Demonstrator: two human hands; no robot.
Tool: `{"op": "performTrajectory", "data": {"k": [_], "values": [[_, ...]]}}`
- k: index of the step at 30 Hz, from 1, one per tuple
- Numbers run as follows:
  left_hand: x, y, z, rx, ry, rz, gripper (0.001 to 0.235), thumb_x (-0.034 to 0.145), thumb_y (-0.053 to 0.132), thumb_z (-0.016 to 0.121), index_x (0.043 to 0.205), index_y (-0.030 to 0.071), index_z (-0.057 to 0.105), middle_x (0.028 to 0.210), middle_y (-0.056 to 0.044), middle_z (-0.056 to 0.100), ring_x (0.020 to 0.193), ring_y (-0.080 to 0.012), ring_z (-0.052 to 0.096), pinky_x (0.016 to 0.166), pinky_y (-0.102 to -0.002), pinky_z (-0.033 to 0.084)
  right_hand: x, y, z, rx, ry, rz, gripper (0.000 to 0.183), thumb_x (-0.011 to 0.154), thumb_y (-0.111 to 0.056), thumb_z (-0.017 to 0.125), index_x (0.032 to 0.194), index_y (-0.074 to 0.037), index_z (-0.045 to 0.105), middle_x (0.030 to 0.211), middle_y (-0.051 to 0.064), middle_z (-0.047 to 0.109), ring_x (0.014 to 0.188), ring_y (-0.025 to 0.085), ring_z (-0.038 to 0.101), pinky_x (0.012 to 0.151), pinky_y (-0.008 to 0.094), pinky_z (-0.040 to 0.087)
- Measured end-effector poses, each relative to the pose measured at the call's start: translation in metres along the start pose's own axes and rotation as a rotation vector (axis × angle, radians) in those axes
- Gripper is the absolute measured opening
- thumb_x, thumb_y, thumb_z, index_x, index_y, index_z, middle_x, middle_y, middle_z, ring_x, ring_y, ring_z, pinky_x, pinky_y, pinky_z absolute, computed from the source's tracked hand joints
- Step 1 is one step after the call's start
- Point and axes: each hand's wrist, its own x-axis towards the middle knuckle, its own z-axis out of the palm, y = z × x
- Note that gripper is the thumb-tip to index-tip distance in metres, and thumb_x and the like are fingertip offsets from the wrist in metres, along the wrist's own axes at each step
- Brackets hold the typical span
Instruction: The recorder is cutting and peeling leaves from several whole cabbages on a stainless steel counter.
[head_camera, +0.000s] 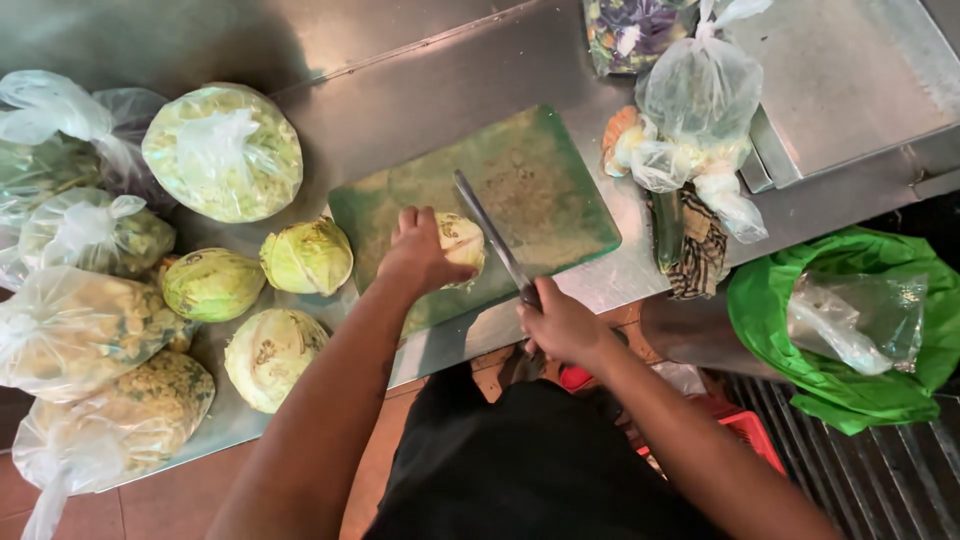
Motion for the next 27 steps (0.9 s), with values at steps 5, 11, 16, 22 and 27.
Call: {"op": "performTrajectory", "data": {"k": [5,11,16,22,27], "values": [[0.006,-0.001,-0.004,0.010,-0.068,-0.022,0.122,0.059,0.048,0.096,0.149,0.001,0.029,0.152,-0.023,0.035,0.140,-0.0444,0.040,0.111,-0.047,0.044,0.026,-0.003,0.009,-0.375,0.122,-0.076,0.041,0.098,-0.036,0.054,0.118,-0.002,0.045,0.089,0.027,0.072,0.080,0.044,0.071,0.075,0.053,0.052],[0.008,-0.003,0.003,0.077,-0.043,0.024,0.121,0.061,0.053,0.095,0.147,-0.002,0.031,0.145,-0.023,0.042,0.135,-0.0440,0.045,0.107,-0.049,0.047,0.043,-0.014,0.011,-0.481,0.097,-0.055,0.043,0.098,-0.038,0.055,0.119,-0.001,0.045,0.099,0.032,0.069,0.097,0.051,0.066,0.086,0.056,0.049],[0.006,-0.003,-0.002,0.041,-0.036,0.024,0.119,0.059,0.050,0.096,0.146,0.001,0.031,0.143,-0.019,0.043,0.138,-0.0394,0.041,0.105,-0.047,0.048,0.012,-0.049,-0.001,-0.654,-0.012,0.049,0.042,0.100,-0.036,0.051,0.120,0.001,0.044,0.097,0.033,0.070,0.097,0.049,0.068,0.086,0.057,0.049],[0.005,-0.005,-0.006,0.021,-0.100,-0.006,0.117,0.061,0.048,0.096,0.148,0.005,0.031,0.150,-0.014,0.039,0.140,-0.0363,0.040,0.101,-0.049,0.052,0.015,-0.055,0.009,-0.717,-0.078,0.132,0.044,0.101,-0.032,0.051,0.122,0.005,0.041,0.095,0.035,0.070,0.097,0.050,0.069,0.087,0.056,0.051],[0.001,-0.003,-0.011,0.020,-0.090,0.016,0.116,0.062,0.046,0.095,0.149,0.005,0.030,0.150,-0.012,0.040,0.140,-0.0342,0.041,0.100,-0.052,0.051,0.074,-0.010,0.037,-0.678,-0.031,0.032,0.041,0.100,-0.027,0.054,0.121,0.007,0.043,0.097,0.035,0.068,0.098,0.052,0.067,0.085,0.057,0.051]]}}
